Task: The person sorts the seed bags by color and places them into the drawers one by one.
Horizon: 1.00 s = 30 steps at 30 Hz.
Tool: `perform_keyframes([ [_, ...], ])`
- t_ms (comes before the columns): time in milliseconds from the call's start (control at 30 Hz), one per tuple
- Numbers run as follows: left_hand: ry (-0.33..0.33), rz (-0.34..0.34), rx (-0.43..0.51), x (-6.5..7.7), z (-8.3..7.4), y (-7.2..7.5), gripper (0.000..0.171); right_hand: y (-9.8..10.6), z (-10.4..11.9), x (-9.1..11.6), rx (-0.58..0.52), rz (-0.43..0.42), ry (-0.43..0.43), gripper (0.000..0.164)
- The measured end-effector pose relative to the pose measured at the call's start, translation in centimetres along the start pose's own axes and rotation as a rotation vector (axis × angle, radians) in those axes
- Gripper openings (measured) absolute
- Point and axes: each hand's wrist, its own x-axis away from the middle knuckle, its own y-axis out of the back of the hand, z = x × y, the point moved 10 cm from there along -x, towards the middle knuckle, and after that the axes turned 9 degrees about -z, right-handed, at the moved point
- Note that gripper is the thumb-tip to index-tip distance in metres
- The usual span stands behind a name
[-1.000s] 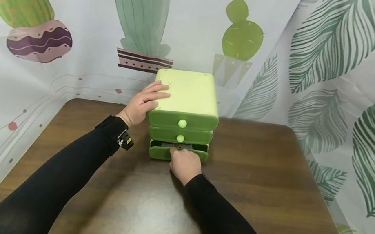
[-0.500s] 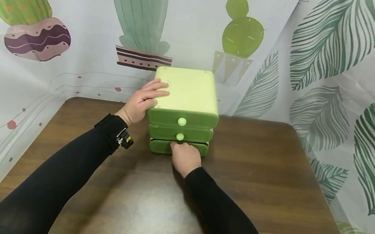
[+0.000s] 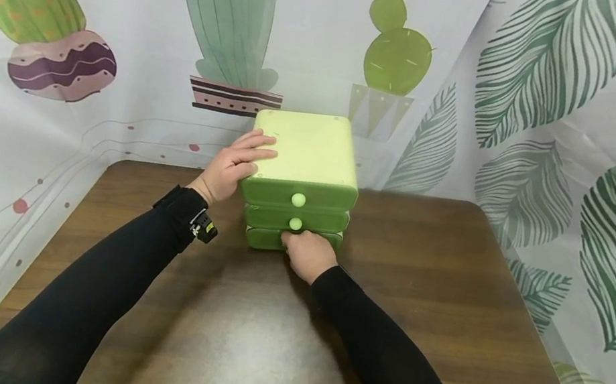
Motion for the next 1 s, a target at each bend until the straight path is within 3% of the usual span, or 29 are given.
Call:
perform_keyframes([
  [467, 0.015, -0.011, -0.006, 0.2, -0.1, -0.1, 0.046, 0.3, -0.7, 0.8, -0.058, -0.046, 0.168, 0.020],
  [1000, 0.009, 0.003, -0.039, 0.2, 0.0, 0.1, 0.047, -0.3, -0.4, 1.0, -0.026, -0.106, 0.116, 0.017],
])
